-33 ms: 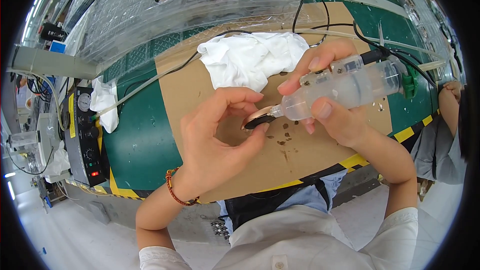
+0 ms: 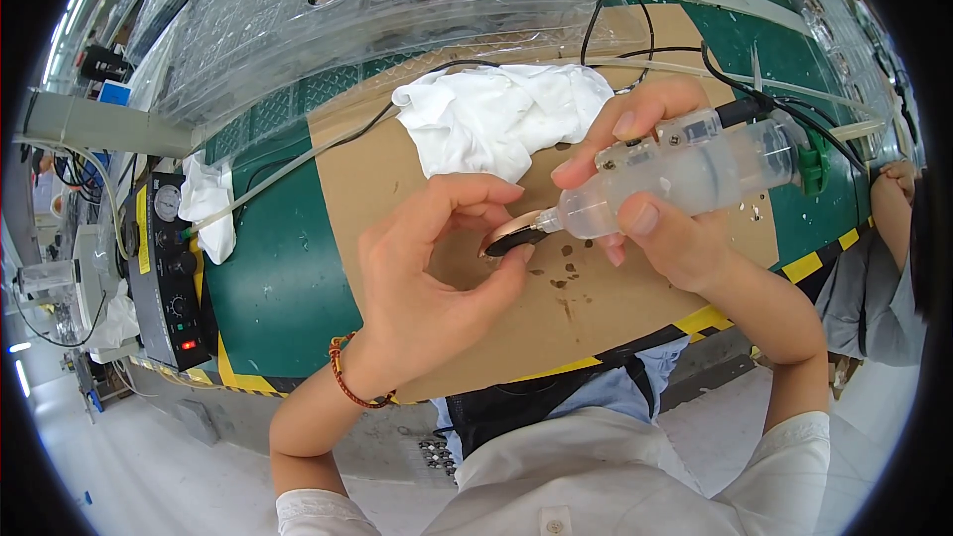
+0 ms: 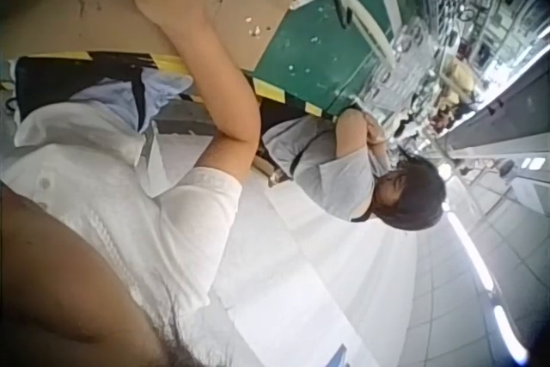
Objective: The person applies a liquid substance to electronic components using a manual syringe dispenser.
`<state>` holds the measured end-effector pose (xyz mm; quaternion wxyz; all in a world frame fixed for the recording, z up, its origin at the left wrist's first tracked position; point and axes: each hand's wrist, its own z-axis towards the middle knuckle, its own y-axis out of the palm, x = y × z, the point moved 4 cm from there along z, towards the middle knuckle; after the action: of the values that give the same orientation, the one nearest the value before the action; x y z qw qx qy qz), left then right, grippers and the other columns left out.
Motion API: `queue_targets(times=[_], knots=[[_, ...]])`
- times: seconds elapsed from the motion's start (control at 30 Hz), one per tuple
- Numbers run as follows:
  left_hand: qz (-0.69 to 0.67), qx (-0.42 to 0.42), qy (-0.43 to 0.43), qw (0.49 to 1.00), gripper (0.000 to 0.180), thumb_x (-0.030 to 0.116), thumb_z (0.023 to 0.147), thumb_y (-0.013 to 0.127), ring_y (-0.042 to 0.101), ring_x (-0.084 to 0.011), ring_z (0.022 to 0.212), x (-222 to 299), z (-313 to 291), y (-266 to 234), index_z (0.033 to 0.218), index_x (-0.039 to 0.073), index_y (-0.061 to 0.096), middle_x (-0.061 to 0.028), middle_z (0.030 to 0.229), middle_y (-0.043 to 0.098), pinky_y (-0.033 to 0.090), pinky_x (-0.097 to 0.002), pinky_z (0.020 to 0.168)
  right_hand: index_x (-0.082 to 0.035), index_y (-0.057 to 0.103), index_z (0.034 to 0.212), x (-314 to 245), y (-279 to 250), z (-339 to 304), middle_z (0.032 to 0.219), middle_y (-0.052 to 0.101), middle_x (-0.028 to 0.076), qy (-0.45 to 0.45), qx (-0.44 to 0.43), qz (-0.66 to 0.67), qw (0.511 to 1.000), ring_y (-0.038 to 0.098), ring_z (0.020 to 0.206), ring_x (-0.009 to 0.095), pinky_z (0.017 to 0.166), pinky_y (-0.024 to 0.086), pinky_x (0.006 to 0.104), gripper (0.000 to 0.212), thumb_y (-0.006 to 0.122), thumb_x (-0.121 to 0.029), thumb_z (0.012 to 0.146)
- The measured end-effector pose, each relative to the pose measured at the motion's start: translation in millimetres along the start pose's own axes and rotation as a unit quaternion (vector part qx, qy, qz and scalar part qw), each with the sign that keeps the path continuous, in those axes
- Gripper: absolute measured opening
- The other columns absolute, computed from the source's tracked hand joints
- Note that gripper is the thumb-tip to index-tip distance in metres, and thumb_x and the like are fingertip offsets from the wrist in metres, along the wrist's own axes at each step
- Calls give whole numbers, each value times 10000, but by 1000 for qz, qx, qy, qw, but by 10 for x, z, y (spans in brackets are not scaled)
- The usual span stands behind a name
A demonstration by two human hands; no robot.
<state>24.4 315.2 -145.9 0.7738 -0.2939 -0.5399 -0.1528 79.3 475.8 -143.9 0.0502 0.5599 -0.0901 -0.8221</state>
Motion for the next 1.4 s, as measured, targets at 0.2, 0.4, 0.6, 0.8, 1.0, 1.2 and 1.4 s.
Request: queue_targets(times=[0.2, 0.4, 0.6, 0.8, 1.0, 1.2, 1.4], knots=[[11, -3, -20, 1000, 311, -31, 618, 676, 625, -139, 720, 2, -9, -14, 916, 6, 594, -72, 870, 635, 512, -249, 675, -107, 318, 1041, 8, 1, 3, 872, 552, 183, 9, 4, 2, 1000, 507, 478, 118, 361, 410, 199, 442, 628, -304, 796], [5, -1, -24, 1000, 306, -39, 623, 664, 612, -142, 706, 17, -3, -14, 919, 12, 611, -71, 842, 622, 507, -250, 668, -105, 321, 1041, -15, -13, 7, 860, 559, 185, 1, 19, -9, 1000, 512, 477, 120, 347, 400, 198, 455, 630, -327, 793], [12, -18, 12, 1000, 263, -63, 633, 640, 598, -129, 703, 33, 27, -19, 884, 15, 645, -62, 795, 597, 486, -230, 643, -105, 325, 1041, -18, -17, 9, 858, 560, 185, 0, 30, -12, 999, 525, 496, 128, 341, 400, 198, 459, 631, -339, 791], [3, -3, 21, 1000, 250, -67, 639, 631, 601, -126, 698, 36, 31, -24, 877, 9, 644, -66, 793, 605, 482, -224, 641, -109, 329, 1043, -27, -26, 1, 869, 561, 186, 3, 37, -19, 999, 545, 543, 134, 349, 413, 197, 465, 635, -345, 787], [1, -10, -7, 1000, 243, -66, 658, 626, 628, -132, 749, 29, 12, -27, 893, -4, 628, -90, 838, 646, 496, -234, 672, -108, 328, 1045, -39, -35, 0, 877, 558, 192, -4, 39, -28, 999, 539, 542, 130, 353, 416, 197, 456, 633, -333, 790], [-8, 1, -6, 1000, 278, -65, 665, 632, 643, -142, 785, 38, 10, -32, 939, -23, 602, -81, 861, 648, 495, -233, 709, -106, 324, 1041, -26, -41, 0, 886, 554, 198, -32, 38, -50, 998, 530, 530, 128, 363, 420, 197, 444, 633, -306, 793], [-2, -5, -8, 1000, 298, -56, 656, 643, 645, -141, 771, 29, 10, -29, 948, -18, 600, -83, 871, 646, 495, -233, 709, -108, 324, 1043, -49, -34, 1, 888, 551, 200, -36, 37, -51, 997, 533, 537, 134, 377, 429, 203, 451, 643, -298, 786]])
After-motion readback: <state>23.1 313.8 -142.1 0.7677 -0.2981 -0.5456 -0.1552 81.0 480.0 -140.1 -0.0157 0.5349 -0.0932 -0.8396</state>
